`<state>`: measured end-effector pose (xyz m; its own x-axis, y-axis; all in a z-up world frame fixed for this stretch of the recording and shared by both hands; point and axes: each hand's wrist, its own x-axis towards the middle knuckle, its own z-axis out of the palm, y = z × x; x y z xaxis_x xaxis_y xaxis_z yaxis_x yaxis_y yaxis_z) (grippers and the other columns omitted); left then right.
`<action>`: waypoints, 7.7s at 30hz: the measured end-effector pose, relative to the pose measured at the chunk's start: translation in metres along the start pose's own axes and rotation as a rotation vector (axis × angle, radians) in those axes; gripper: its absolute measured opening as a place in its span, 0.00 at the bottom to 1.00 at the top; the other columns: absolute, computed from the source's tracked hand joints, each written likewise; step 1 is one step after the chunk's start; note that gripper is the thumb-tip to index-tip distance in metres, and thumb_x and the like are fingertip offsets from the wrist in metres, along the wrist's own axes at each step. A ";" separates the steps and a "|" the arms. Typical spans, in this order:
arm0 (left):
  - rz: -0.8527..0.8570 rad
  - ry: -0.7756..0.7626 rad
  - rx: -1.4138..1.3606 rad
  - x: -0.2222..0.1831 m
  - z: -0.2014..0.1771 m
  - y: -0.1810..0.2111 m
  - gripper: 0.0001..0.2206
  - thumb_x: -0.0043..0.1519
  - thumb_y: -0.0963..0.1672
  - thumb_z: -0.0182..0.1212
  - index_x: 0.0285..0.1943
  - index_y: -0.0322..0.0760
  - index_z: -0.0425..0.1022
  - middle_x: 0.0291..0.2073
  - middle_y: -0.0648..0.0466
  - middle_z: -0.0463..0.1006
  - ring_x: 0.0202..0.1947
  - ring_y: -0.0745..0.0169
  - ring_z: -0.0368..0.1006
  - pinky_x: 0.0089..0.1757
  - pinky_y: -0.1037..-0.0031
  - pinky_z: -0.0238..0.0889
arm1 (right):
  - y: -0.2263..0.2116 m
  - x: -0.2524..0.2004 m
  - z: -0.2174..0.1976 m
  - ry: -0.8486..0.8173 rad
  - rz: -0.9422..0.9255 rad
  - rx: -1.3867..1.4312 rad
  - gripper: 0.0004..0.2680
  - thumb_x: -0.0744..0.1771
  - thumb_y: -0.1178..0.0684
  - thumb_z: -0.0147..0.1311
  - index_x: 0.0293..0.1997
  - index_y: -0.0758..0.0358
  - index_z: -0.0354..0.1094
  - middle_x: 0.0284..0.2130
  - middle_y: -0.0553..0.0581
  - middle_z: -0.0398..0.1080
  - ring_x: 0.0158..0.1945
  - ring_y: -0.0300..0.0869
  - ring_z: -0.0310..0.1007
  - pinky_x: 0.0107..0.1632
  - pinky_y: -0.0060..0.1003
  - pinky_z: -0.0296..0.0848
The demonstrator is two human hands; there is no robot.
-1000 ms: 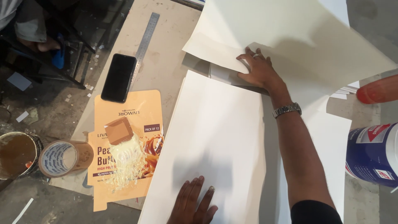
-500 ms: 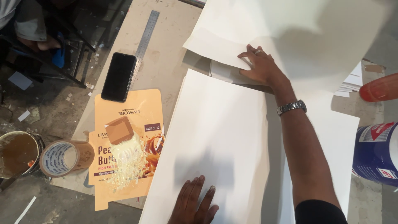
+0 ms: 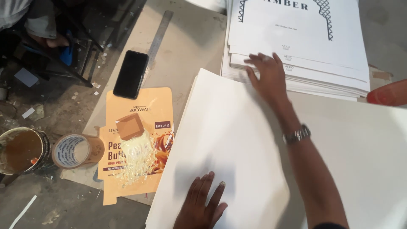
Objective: The recorder is handling and sorting large sheets of paper, possibly as part of a printing or packaging manufacturing process.
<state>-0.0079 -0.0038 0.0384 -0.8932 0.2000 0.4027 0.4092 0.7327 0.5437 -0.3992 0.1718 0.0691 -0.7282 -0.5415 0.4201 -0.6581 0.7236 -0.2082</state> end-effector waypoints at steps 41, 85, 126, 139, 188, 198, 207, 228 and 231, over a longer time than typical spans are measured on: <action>-0.513 -0.593 0.405 -0.028 -0.110 0.019 0.58 0.46 0.58 0.73 0.83 0.53 0.36 0.80 0.47 0.41 0.72 0.27 0.47 0.59 0.33 0.53 | 0.048 -0.177 -0.097 -0.244 1.024 -0.296 0.33 0.64 0.17 0.45 0.73 0.44 0.58 0.73 0.76 0.43 0.73 0.80 0.33 0.63 0.88 0.36; -0.483 -0.508 0.355 -0.013 -0.126 0.012 0.58 0.39 0.46 0.79 0.81 0.53 0.42 0.69 0.44 0.62 0.44 0.39 0.73 0.35 0.60 0.75 | -0.182 -0.148 -0.022 -0.147 0.354 -0.064 0.24 0.69 0.38 0.53 0.70 0.59 0.61 0.67 0.73 0.56 0.70 0.69 0.45 0.58 0.89 0.33; -0.752 0.255 -1.372 0.018 -0.137 -0.127 0.26 0.71 0.53 0.40 0.62 0.26 0.71 0.70 0.42 0.66 0.66 0.43 0.68 0.58 0.54 0.71 | -0.172 -0.141 -0.046 -0.119 0.280 -0.200 0.25 0.63 0.30 0.66 0.64 0.46 0.72 0.66 0.56 0.65 0.67 0.60 0.53 0.61 0.60 0.49; -0.348 -0.005 -0.713 0.217 -0.054 -0.204 0.14 0.63 0.38 0.66 0.58 0.35 0.76 0.72 0.50 0.65 0.63 0.53 0.73 0.53 0.70 0.78 | -0.162 -0.144 -0.027 -0.136 0.269 -0.252 0.32 0.63 0.22 0.57 0.70 0.50 0.66 0.72 0.64 0.57 0.70 0.61 0.51 0.57 0.73 0.51; -0.436 -0.099 -0.878 0.246 -0.038 -0.241 0.15 0.59 0.35 0.53 0.53 0.30 0.79 0.76 0.45 0.59 0.52 0.63 0.78 0.42 0.75 0.78 | -0.169 -0.136 -0.033 -0.147 0.310 -0.169 0.33 0.61 0.24 0.61 0.69 0.51 0.65 0.70 0.66 0.55 0.70 0.62 0.53 0.59 0.75 0.48; -0.499 -0.089 -0.823 0.252 -0.023 -0.253 0.10 0.61 0.36 0.57 0.48 0.30 0.81 0.70 0.45 0.67 0.46 0.67 0.78 0.39 0.78 0.76 | -0.166 -0.138 -0.030 -0.110 0.276 -0.180 0.32 0.62 0.24 0.61 0.68 0.52 0.66 0.70 0.67 0.57 0.70 0.62 0.53 0.59 0.74 0.48; -0.508 -0.092 -0.820 0.182 -0.037 -0.227 0.09 0.62 0.35 0.57 0.47 0.29 0.81 0.65 0.45 0.74 0.42 0.71 0.78 0.38 0.80 0.76 | -0.166 -0.142 -0.027 -0.102 0.310 -0.046 0.31 0.64 0.26 0.59 0.71 0.51 0.64 0.73 0.65 0.54 0.74 0.63 0.47 0.66 0.74 0.44; -0.283 -0.063 -0.569 -0.071 -0.116 -0.106 0.10 0.53 0.33 0.66 0.39 0.35 0.84 0.58 0.46 0.81 0.43 0.63 0.81 0.39 0.75 0.74 | -0.155 -0.156 -0.023 -0.155 0.241 -0.147 0.30 0.72 0.24 0.53 0.73 0.59 0.62 0.77 0.67 0.52 0.75 0.59 0.42 0.67 0.69 0.36; -0.239 -0.062 -0.516 -0.091 -0.133 -0.089 0.10 0.53 0.33 0.67 0.39 0.35 0.83 0.58 0.47 0.80 0.45 0.61 0.80 0.40 0.75 0.74 | -0.152 -0.157 -0.022 -0.158 0.222 -0.155 0.30 0.73 0.23 0.53 0.74 0.60 0.61 0.75 0.68 0.52 0.75 0.59 0.42 0.67 0.69 0.36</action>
<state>0.0620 -0.1737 0.0506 -0.9751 0.1171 0.1883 0.2181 0.3527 0.9100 -0.1809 0.1563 0.0540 -0.8794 -0.4141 0.2349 -0.4516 0.8817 -0.1367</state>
